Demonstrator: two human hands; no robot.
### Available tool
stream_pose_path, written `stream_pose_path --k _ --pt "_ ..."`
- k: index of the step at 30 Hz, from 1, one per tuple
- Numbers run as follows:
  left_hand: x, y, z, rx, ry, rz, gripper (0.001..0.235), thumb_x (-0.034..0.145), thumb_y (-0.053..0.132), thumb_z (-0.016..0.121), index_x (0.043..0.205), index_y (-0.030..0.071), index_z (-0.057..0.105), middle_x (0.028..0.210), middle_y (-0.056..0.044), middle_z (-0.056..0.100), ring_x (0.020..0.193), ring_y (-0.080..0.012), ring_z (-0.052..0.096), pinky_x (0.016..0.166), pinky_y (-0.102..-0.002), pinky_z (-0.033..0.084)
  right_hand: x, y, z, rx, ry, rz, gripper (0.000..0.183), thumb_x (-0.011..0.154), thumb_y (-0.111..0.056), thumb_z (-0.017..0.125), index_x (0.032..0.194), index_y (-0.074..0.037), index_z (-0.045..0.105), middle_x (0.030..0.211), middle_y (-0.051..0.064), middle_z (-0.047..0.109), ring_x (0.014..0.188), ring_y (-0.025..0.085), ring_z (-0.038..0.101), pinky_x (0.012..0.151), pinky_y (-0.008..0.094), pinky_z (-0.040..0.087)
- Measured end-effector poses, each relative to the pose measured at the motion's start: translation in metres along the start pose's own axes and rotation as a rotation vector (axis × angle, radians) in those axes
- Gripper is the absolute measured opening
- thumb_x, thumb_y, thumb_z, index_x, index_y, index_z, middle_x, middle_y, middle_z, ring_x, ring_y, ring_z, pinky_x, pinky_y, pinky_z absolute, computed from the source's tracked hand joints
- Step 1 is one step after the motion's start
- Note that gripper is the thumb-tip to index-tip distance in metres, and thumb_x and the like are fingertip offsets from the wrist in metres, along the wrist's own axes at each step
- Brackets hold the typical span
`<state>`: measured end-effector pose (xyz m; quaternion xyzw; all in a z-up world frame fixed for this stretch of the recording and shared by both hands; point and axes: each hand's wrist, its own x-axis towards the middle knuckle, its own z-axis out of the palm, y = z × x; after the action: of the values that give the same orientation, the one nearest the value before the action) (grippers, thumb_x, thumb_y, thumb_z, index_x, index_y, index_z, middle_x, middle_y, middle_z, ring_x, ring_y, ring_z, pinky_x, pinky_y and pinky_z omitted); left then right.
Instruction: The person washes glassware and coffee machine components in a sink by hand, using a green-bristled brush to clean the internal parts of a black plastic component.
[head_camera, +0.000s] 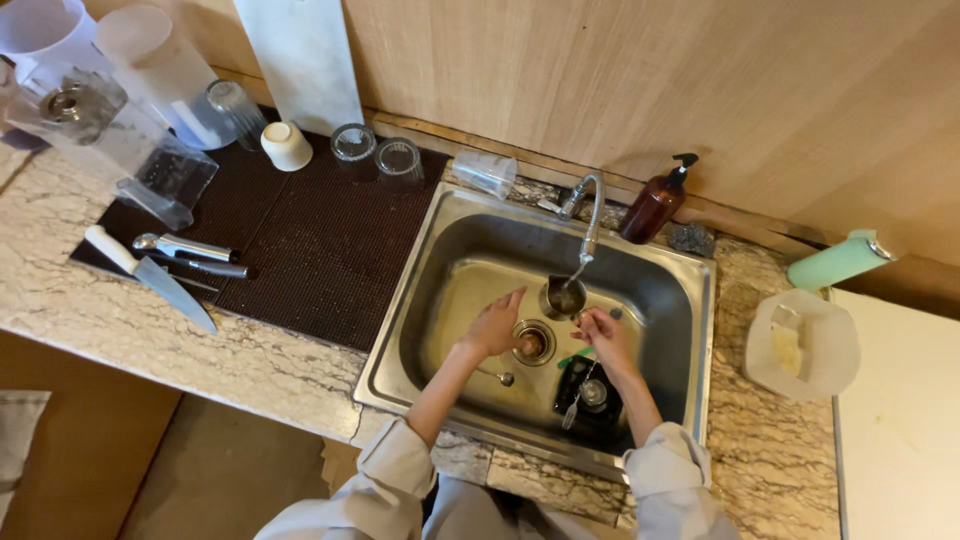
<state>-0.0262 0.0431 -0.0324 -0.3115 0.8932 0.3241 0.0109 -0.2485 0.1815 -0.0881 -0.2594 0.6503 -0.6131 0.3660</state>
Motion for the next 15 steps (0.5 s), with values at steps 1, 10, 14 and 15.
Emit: stream_pose_path --k 1,10,14,15 --pt "-0.005 0.007 -0.002 -0.005 0.021 -0.009 0.120 0.072 0.041 0.090 0.163 0.012 0.017 0.152 -0.022 0.049 0.141 -0.0402 0.049 0.115 -0.057 0.042 -0.010 -0.014 0.001 -0.010 -0.044 -0.010 0.014 0.106 -0.012 0.062 0.098 -0.005 0.071 0.079 0.010 0.062 0.063 0.014 0.055 0.080 0.041 0.062" --pt "-0.015 0.053 -0.034 -0.311 0.043 0.014 0.120 0.070 0.041 0.090 0.161 0.014 0.017 0.155 -0.026 0.044 0.144 -0.0456 0.042 0.120 -0.065 0.032 -0.038 -0.065 0.022 -0.012 -0.161 0.112 0.014 0.102 -0.019 0.067 0.093 -0.009 0.072 0.068 0.007 0.058 0.061 0.014 0.051 0.065 0.031 0.054" --pt "0.029 0.039 0.019 -0.500 0.125 -0.042 0.108 0.061 0.056 0.091 0.146 0.022 0.035 0.127 -0.022 0.068 0.121 -0.0436 0.065 0.107 -0.057 0.052 -0.048 -0.092 0.006 0.051 -0.188 0.296 0.025 0.099 -0.025 0.068 0.107 -0.002 0.072 0.089 0.018 0.069 0.075 0.023 0.061 0.057 0.041 0.063" --pt "0.022 0.054 0.012 -0.499 0.102 -0.029 0.108 0.061 0.056 0.091 0.146 0.022 0.035 0.127 -0.022 0.068 0.121 -0.0436 0.065 0.107 -0.057 0.052 -0.051 -0.106 -0.009 0.057 -0.163 0.300 0.025 0.099 -0.025 0.068 0.107 -0.002 0.072 0.089 0.018 0.069 0.075 0.023 0.061 0.057 0.041 0.063"
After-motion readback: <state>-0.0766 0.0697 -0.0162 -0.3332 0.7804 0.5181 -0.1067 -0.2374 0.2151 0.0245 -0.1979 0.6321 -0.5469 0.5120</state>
